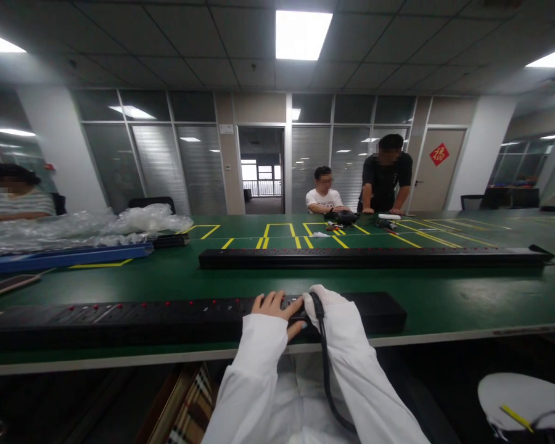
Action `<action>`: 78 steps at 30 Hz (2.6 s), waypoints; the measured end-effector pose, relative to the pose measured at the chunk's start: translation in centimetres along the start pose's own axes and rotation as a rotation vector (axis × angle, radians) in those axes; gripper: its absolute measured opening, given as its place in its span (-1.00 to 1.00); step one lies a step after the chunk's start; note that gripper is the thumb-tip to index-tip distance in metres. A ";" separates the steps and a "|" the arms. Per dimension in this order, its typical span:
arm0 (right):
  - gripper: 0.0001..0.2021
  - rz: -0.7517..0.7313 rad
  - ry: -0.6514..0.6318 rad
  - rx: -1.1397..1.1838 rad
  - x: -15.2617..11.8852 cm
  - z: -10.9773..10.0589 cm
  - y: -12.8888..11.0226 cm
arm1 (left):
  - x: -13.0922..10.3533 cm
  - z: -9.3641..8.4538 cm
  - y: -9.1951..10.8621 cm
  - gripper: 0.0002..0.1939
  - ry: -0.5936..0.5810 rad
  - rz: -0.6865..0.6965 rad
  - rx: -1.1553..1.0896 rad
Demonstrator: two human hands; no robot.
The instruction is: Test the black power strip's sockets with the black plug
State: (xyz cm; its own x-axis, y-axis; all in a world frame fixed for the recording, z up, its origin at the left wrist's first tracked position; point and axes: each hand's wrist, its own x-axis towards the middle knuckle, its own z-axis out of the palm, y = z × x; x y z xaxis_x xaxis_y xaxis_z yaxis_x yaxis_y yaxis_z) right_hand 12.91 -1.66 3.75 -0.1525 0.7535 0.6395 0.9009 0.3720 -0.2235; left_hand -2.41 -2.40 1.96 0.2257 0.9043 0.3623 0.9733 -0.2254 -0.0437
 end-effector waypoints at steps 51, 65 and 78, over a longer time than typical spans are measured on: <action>-0.70 0.030 0.307 -0.051 -3.9 -1.0 3.1 | -0.1 0.9 5.2 -0.31 0.189 0.113 0.001; -0.70 -0.023 0.309 -0.089 -5.0 0.8 1.2 | -2.3 1.1 2.7 -0.34 0.288 0.088 0.042; -0.71 -0.026 0.327 -0.044 -4.6 0.9 1.1 | -2.3 0.6 2.9 -0.37 0.293 0.072 -0.014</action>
State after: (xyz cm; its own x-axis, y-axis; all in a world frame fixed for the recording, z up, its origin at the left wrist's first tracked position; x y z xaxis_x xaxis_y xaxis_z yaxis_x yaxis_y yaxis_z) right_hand 14.22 -4.25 -0.07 -0.0434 0.5271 0.8487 0.9161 0.3599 -0.1767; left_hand -0.06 -4.89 0.47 0.2700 0.7431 0.6123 0.9542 -0.2917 -0.0669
